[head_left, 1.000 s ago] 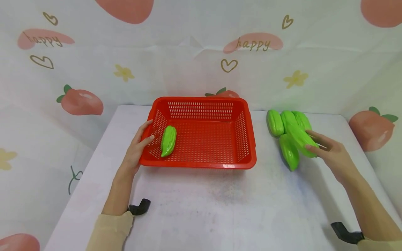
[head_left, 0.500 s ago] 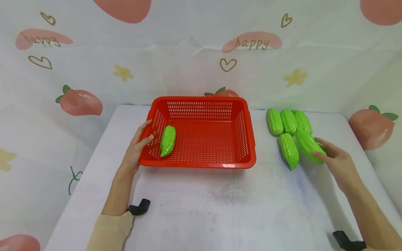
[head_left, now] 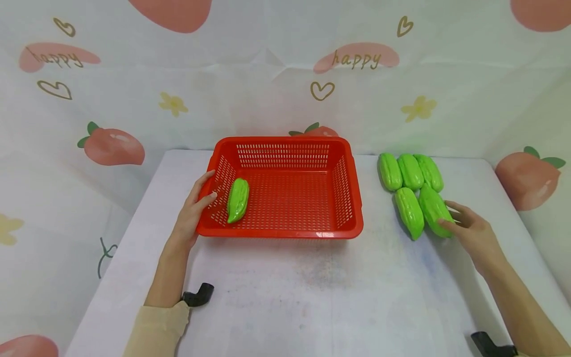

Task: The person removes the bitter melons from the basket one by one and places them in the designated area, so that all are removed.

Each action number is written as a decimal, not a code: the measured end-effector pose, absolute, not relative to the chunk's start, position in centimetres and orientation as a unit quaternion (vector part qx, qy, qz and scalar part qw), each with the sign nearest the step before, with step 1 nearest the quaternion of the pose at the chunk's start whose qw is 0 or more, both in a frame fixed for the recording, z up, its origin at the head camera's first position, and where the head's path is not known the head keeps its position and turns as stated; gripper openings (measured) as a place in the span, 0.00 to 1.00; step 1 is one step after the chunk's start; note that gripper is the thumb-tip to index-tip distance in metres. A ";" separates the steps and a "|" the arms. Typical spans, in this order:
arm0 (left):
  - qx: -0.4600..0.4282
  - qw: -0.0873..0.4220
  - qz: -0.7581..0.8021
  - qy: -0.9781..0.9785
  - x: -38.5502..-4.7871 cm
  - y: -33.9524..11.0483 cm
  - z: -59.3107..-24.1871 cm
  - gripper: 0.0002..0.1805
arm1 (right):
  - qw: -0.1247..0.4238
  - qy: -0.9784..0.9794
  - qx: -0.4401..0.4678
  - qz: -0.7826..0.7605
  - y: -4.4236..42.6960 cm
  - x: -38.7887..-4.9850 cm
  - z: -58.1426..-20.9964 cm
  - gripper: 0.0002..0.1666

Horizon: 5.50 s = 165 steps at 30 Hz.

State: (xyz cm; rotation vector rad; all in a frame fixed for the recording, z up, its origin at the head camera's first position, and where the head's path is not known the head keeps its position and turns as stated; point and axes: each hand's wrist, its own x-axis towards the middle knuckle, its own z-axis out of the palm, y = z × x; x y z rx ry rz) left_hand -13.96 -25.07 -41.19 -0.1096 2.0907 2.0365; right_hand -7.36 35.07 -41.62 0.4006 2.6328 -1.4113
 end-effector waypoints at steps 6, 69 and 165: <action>-0.037 0.110 0.695 0.710 -13.9 -25.1 -41.2 0.30 | 0.111 0.891 0.133 -0.420 34.5 -7.5 -41.6 0.46; -0.034 0.108 0.712 0.693 -13.8 -25.0 -41.1 0.30 | -0.131 0.732 -0.075 -0.664 26.7 -10.1 -39.6 0.25; -0.067 0.114 0.707 0.695 -13.7 -25.0 -41.0 0.30 | 0.119 0.822 -0.292 -0.474 3.7 -22.0 -28.2 0.25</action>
